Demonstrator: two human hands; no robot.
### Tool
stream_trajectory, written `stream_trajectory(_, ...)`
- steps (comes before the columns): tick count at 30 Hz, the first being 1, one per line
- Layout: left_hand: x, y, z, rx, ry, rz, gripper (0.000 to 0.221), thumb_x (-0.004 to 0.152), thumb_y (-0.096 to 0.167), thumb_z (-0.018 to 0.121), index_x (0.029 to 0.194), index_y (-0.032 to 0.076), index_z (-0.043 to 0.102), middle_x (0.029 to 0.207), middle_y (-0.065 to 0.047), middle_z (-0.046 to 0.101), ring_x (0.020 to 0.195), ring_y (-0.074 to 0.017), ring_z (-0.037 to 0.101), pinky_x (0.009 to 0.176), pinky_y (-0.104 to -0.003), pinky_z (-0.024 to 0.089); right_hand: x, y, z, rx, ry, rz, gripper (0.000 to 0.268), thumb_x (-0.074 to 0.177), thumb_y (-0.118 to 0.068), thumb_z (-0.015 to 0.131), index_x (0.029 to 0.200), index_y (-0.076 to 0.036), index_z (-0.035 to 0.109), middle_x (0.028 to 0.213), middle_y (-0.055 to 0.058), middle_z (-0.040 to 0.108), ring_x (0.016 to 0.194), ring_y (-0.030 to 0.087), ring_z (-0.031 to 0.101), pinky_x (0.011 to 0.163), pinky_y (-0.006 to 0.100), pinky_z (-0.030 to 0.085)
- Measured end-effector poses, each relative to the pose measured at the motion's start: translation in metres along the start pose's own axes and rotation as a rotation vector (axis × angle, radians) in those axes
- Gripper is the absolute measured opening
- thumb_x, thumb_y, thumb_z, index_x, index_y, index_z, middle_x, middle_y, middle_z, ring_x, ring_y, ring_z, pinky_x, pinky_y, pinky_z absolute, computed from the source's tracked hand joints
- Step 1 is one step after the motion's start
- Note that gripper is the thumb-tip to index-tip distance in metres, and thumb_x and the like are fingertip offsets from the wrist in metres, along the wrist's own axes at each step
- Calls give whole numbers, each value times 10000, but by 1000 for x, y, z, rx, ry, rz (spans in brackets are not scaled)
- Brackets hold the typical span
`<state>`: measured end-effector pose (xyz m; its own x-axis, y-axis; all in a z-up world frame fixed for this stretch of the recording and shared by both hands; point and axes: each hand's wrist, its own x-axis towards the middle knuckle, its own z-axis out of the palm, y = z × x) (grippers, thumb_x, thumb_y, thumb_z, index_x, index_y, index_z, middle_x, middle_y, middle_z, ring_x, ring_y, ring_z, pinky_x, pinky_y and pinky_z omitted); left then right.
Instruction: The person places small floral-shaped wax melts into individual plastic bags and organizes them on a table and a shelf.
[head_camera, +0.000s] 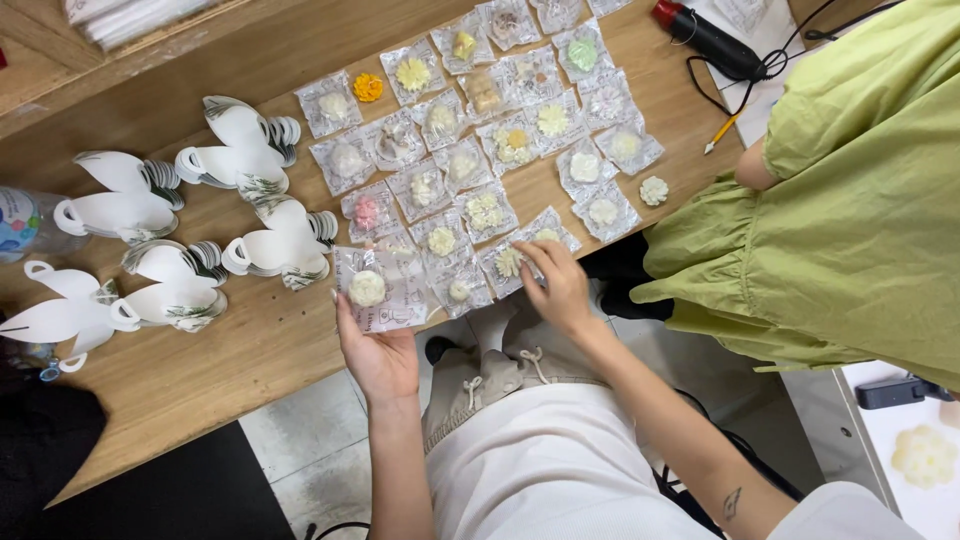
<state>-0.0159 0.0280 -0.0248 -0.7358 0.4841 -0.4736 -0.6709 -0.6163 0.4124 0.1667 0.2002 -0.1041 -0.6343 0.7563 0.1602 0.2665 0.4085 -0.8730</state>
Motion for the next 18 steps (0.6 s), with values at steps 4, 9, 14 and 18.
stream_trajectory(4,2,4,-10,40,44,21,447,1088,331,463,1441,62,524,1439,-85,601,1315,-227,590,1148,-444,471,8,81,-9,-615,-179,-197,561,935,-175,683,1476,-170,535,1513,145,490,1406,331,461,1133,483,407)
stream_trajectory(9,-7,2,8,103,29,10,458,1088,341,459,1446,61,518,1431,-86,606,1307,-223,591,1136,-447,475,0,116,11,-728,-253,-39,592,1004,-248,593,1570,-231,418,1664,163,309,1532,325,301,1210,496,321)
stream_trajectory(14,-7,-9,0,98,49,-30,453,1089,333,476,1440,49,518,1434,-96,599,1311,-228,584,1137,-451,479,-6,125,17,-720,-107,83,605,994,-210,605,1572,-205,428,1636,225,327,1515,376,321,1179,486,340)
stream_trajectory(18,-13,-12,15,127,65,-39,463,1078,335,472,1439,50,525,1439,-95,598,1310,-227,586,1136,-447,477,-7,127,14,-742,-74,0,618,987,-189,610,1579,-175,432,1625,257,351,1507,402,336,1191,479,356)
